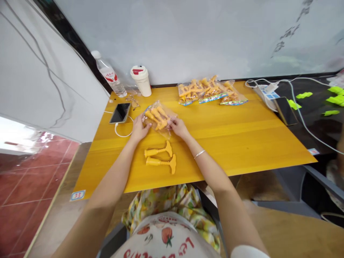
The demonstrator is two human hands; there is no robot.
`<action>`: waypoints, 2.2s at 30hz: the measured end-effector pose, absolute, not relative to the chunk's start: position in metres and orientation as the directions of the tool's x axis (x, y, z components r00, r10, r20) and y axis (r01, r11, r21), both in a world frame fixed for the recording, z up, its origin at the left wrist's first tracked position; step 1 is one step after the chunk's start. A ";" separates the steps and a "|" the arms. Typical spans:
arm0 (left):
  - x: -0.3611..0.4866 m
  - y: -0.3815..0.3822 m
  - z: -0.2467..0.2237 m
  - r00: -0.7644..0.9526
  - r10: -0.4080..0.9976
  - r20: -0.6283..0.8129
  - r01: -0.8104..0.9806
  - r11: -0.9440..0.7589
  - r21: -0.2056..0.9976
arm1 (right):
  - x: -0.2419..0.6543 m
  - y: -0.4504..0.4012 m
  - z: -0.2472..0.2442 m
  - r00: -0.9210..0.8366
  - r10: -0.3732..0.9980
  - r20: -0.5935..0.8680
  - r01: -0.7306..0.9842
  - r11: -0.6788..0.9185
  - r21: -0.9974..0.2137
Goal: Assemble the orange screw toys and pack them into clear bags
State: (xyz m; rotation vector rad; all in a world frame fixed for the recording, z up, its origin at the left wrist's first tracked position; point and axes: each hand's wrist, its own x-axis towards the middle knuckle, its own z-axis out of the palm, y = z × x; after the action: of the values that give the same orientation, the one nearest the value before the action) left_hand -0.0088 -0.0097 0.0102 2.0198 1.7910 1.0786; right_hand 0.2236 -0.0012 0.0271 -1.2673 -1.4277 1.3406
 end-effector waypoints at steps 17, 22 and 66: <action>0.004 -0.020 0.030 0.231 0.897 0.376 0.771 -0.405 0.492 | 0.287 -0.009 0.061 -0.310 0.946 -0.096 0.306 0.003 -0.952; 0.023 -0.023 0.044 0.375 0.904 0.204 0.801 -0.426 0.421 | 0.300 -0.022 0.082 -0.633 0.696 -0.339 0.474 0.003 -0.880; 0.108 -0.035 0.086 0.414 0.846 0.337 0.852 -0.490 0.186 | 0.295 0.003 0.067 0.359 0.931 -0.061 -0.411 0.099 -0.906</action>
State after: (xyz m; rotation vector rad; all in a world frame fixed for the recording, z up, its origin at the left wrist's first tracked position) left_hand 0.1075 -0.0345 0.0861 2.6534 1.5933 0.6184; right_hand 0.2954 0.0026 0.0667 -1.0278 -0.6359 1.0974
